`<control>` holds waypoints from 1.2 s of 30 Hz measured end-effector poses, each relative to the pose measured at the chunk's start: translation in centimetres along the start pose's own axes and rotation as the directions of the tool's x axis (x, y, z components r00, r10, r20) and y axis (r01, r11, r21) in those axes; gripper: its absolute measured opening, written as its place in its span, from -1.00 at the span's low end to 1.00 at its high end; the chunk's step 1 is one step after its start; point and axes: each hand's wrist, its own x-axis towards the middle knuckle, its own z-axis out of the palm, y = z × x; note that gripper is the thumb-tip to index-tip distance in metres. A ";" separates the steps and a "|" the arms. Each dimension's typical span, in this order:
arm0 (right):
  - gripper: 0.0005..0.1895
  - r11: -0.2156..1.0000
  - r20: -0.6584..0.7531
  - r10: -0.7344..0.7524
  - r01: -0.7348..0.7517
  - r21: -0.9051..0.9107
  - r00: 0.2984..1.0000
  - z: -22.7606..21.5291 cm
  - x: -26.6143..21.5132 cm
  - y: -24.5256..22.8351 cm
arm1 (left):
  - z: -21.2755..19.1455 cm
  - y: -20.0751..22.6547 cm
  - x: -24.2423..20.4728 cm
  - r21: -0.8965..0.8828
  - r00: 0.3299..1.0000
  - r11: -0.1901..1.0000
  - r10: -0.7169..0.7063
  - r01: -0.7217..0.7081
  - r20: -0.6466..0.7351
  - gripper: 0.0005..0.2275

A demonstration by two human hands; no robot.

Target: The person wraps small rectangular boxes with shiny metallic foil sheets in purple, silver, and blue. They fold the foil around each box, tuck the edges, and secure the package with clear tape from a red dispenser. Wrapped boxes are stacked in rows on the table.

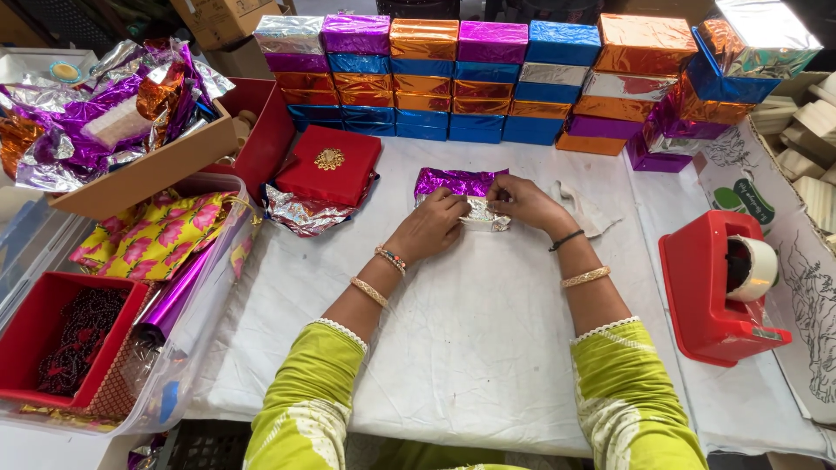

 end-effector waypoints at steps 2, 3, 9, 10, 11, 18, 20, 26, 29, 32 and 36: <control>-0.84 0.999 -0.008 0.026 -0.026 0.024 1.000 -0.6 -0.4 -0.8 | -0.1 -0.1 0.1 -0.012 1.000 1.000 -0.022 0.022 0.014 -0.72; -0.82 0.997 -0.015 0.053 -0.052 0.048 0.998 -0.9 -0.6 -1.2 | -0.1 -0.2 0.1 -0.025 0.999 0.999 -0.043 0.044 0.027 -0.71; -0.44 0.988 0.109 0.155 -0.154 -0.014 0.982 -1.8 -1.8 -4.1 | -0.6 0.0 0.1 -0.075 0.998 0.995 -0.066 0.065 -0.012 -0.68; -0.44 0.988 0.111 0.155 -0.154 -0.015 0.982 -1.9 -1.8 -3.8 | -0.5 -0.2 0.0 -0.075 0.998 0.995 -0.068 0.067 -0.013 -0.68; -0.46 0.986 0.148 0.152 -0.160 0.046 0.977 -2.0 -1.8 -3.5 | -0.4 -0.5 -0.1 -0.137 0.987 0.978 -0.155 0.158 0.033 -0.63; -0.63 0.940 0.276 0.118 -0.197 0.278 0.954 -2.3 -1.6 -0.1 | 1.5 -2.1 -0.7 -0.199 0.967 0.946 -0.250 0.256 0.058 -0.59; -0.63 0.932 0.269 0.133 -0.213 0.293 0.954 -2.5 -1.6 0.4 | 1.5 -2.1 -0.6 -0.210 0.963 0.940 -0.260 0.270 0.074 -0.58; -0.82 0.964 -0.090 0.194 -0.173 0.201 0.977 -1.3 0.3 2.1 | 1.4 -1.9 -0.3 -0.271 0.946 0.906 -0.311 0.325 0.096 -0.55; -0.86 0.991 -0.325 -0.053 0.090 0.100 0.944 1.3 1.2 0.1 | 1.8 -2.2 -0.5 -0.324 0.936 0.879 -0.339 0.351 0.096 -0.51; -0.84 0.965 -0.304 -0.257 0.224 -0.137 0.917 3.9 2.0 -0.6 | 2.2 -2.7 -0.6 -0.325 0.943 0.887 -0.327 0.328 0.060 -0.46; -0.82 0.955 -0.287 -0.276 0.229 -0.187 0.917 5.5 1.8 -1.1 | 2.9 -3.3 -0.8 -0.283 0.972 0.942 -0.215 0.180 -0.096 -0.44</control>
